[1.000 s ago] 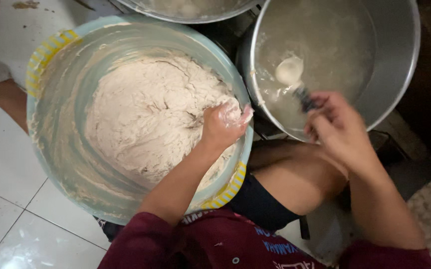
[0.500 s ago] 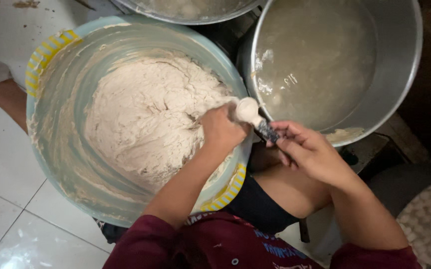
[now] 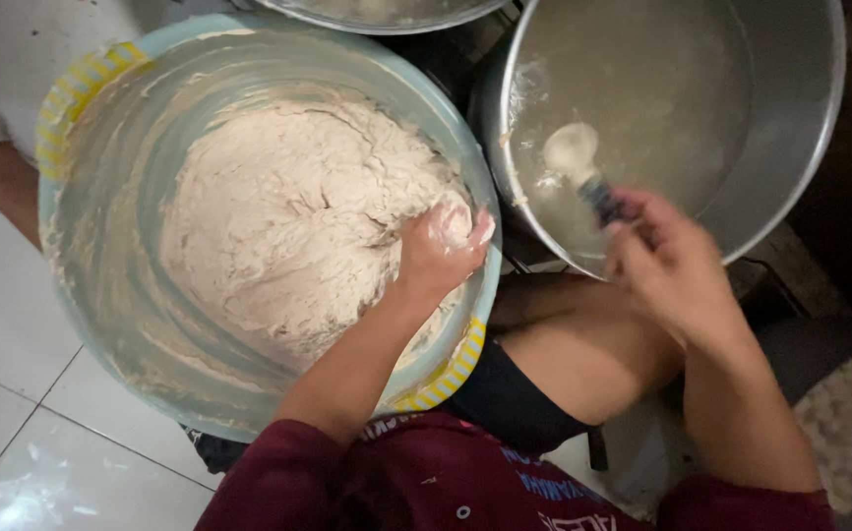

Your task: The person sits on the floor with a large basin of dough and scoops portions of dough with a hand scoop, shaping each portion against their palm, and drops the formed dough balls into a water-filled basin beside them. Formed balls accumulate in the water basin as the scooping cycle repeats.

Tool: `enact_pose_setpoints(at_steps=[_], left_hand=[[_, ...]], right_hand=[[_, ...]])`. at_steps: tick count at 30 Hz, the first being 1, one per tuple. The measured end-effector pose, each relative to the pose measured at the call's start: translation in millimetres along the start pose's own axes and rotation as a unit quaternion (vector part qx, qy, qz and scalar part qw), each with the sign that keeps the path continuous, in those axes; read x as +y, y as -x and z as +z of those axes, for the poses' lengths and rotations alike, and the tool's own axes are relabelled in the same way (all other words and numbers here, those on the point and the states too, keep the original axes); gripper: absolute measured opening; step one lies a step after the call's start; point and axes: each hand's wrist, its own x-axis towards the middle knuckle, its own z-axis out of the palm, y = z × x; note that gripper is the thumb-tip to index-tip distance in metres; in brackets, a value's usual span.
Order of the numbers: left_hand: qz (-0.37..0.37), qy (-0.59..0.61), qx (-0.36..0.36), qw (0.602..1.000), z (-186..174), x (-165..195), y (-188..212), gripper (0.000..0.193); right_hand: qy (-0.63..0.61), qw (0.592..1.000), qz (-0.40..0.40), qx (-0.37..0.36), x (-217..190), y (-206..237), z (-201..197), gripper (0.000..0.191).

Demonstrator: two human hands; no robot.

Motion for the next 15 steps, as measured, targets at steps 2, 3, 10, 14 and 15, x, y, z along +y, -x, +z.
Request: enact_pose_setpoints(at_steps=[2,3,10,14,15], left_hand=[[0.122,-0.052,0.015,0.991,1,0,1,0.021],[0.159,-0.069,0.020,0.985,2,0,2,0.019],[-0.066,0.063,-0.103,0.990,-4,14,1,0.030],[-0.136,0.000,-0.151,0.979,-13,22,-8,0.035],[-0.123,-0.036,-0.156,0.979,-15,20,-12,0.039]], right_hand=[[0.018,0.998,-0.011,-0.063,2,13,8,0.042],[0.026,0.995,-0.018,-0.095,3,19,15,0.048],[0.131,0.954,-0.258,-0.077,-4,33,43,0.042],[-0.046,0.980,-0.052,-0.188,2,23,42,0.043],[-0.086,0.976,0.001,-0.199,5,22,40,0.043]])
